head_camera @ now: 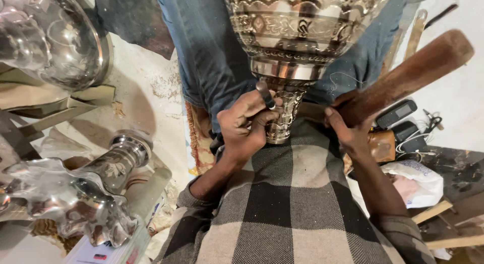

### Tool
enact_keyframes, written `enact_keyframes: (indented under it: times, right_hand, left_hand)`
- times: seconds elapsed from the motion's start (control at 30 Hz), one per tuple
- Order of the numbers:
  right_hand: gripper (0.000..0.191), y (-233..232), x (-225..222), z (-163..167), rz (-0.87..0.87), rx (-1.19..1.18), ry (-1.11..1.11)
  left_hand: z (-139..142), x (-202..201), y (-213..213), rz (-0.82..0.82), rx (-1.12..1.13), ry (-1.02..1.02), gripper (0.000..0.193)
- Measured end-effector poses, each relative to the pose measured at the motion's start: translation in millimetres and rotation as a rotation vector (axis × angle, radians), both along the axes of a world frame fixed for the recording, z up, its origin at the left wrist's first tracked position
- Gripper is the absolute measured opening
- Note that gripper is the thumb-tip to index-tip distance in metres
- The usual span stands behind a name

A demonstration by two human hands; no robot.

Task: The person holds a silver metal vase on their lap and uses a chisel and wooden mallet to engrave decorative patterns on its surface. They repeatedly tap the chisel to create fine details and occasionally rotate the vase to access different areas.

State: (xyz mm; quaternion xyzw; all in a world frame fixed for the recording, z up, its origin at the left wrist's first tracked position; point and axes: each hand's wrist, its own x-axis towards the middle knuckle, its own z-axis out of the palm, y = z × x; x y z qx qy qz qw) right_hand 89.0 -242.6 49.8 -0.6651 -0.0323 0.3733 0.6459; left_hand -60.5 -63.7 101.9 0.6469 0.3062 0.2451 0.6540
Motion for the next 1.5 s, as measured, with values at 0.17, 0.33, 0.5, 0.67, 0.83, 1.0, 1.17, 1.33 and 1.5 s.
enact_keyframes:
  times: [0.17,0.33,0.5,0.67,0.83,1.0,1.17,1.33,1.5]
  right_hand:
    - [0.016,11.8,26.9,27.2,0.281,-0.017,-0.506]
    - [0.039,26.2,64.3,79.8,0.610,-0.335,-0.794]
    - [0.047,63.8,97.1,116.0,0.902,-0.267,-0.847]
    - [0.024,83.0,118.0,145.1,1.477,-0.819,-0.775]
    - [0.031,91.5,122.6,149.1,1.335,-0.734,-0.828]
    - [0.035,93.0,121.5,145.3,1.276,-0.789,-0.833]
    - [0.037,89.5,116.2,145.7,1.387,-0.860,-0.994]
    - [0.037,83.1,119.8,141.0,1.116,-0.647,-0.697]
    - [0.023,77.0,123.1,132.5,1.211,-0.581,-1.029]
  left_hand:
    - [-8.1,-3.6,4.5,-0.041,0.079,-0.067,0.031]
    - [-3.2,-5.0,-4.8,-0.031,0.204,0.058,0.032]
    - [0.5,-2.7,-7.8,-0.039,0.213,0.063,0.032]
    - [2.0,-1.2,-4.4,-0.080,0.169,0.055,0.025]
    - [10.5,2.7,-4.1,-0.011,0.245,0.142,0.022]
    - [14.0,5.2,-4.9,-0.017,0.212,0.127,0.035]
    - [9.1,1.9,-4.8,-0.057,0.243,0.182,0.032]
    - [6.8,1.1,-5.9,-0.061,0.148,0.084,0.034]
    - [9.1,1.4,-3.4,-0.065,0.295,0.124,0.030]
